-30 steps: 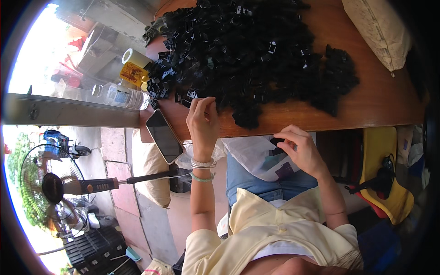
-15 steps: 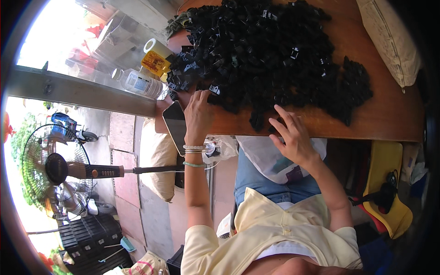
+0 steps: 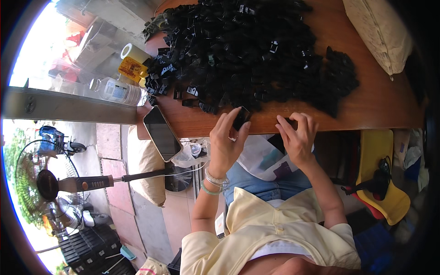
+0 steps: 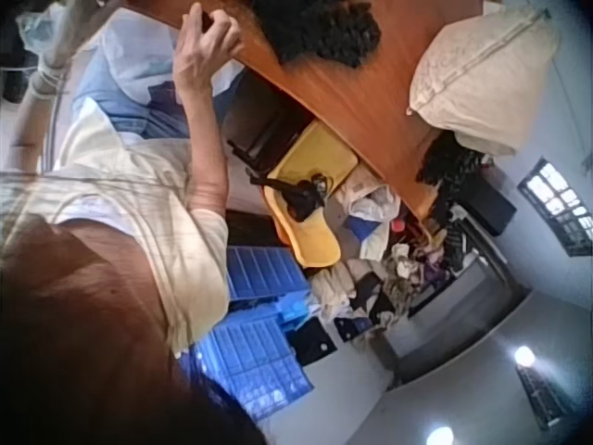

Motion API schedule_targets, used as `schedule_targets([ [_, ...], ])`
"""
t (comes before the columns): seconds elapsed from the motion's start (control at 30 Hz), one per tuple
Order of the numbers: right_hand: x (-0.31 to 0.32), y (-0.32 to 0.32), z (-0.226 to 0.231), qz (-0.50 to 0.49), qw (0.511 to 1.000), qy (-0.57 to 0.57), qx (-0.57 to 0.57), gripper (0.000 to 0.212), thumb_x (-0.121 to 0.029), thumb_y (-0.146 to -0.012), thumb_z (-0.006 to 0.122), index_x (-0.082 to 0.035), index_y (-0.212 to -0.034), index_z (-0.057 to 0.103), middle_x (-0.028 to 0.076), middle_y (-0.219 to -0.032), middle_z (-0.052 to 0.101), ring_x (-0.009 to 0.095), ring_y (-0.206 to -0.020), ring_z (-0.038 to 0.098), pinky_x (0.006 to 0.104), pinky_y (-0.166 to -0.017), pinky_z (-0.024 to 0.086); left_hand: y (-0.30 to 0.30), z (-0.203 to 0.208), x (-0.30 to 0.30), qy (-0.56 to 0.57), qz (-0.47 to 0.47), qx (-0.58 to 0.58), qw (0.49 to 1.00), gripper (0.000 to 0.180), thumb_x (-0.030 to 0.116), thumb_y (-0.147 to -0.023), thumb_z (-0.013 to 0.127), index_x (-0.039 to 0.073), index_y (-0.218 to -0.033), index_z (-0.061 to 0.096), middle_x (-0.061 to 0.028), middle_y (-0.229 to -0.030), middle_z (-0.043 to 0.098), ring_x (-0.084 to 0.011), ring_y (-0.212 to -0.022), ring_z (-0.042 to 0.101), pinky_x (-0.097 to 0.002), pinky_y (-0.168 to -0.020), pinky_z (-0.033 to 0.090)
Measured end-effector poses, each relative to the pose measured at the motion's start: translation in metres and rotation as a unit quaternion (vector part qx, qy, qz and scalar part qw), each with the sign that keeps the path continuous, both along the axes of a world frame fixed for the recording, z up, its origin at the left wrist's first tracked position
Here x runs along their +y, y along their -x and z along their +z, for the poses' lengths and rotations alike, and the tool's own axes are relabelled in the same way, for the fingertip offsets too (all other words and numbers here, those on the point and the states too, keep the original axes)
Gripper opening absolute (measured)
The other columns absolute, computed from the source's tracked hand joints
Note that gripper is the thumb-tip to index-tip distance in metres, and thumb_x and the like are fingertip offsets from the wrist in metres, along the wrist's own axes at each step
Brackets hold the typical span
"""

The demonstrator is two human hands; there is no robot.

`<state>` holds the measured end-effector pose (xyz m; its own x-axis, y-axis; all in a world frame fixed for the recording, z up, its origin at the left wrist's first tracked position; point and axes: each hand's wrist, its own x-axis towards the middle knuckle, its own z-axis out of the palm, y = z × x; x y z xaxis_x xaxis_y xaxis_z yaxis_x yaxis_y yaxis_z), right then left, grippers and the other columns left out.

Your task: The person assembles plastic components by hand, selecting parts from a pile on the table, fitting them together, and placing the assembled pieces into a bag.

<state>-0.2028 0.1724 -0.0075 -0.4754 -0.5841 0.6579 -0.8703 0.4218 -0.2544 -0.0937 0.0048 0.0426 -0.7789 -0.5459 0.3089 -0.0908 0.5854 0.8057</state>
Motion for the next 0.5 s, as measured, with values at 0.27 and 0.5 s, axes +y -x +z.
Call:
schedule_targets([
  [0.27, 0.005, 0.001, 0.016, -0.014, 0.993, -0.056, -0.104, 0.03, -0.015, -0.08, 0.071, -0.006, -0.106, 0.06, 0.008, -0.092, 0.049, 0.024, -0.078, 0.05, 0.038, -0.068, 0.037, -0.001, -0.021, 0.042, -0.08, -0.039, -0.046, 0.995, 0.028, 0.009, -0.086, 0.065, -0.002, -0.111, 0.061, -0.0065, -0.078, 0.063, -0.0074, -0.056, 0.05, -0.0213, -0.049, 0.039],
  [0.5, 0.009, 0.013, 0.017, 0.023, 0.984, 0.02, -0.174, 0.027, 0.002, -0.083, 0.061, -0.003, -0.109, 0.058, 0.012, -0.102, 0.053, 0.026, -0.089, 0.057, 0.0347, -0.075, 0.048, -0.006, -0.043, 0.053, -0.174, -0.053, -0.049, 0.982, 0.03, 0.007, -0.09, 0.061, -0.005, -0.117, 0.053, -0.0065, -0.081, 0.064, -0.0064, -0.058, 0.054, -0.0191, -0.048, 0.043],
])
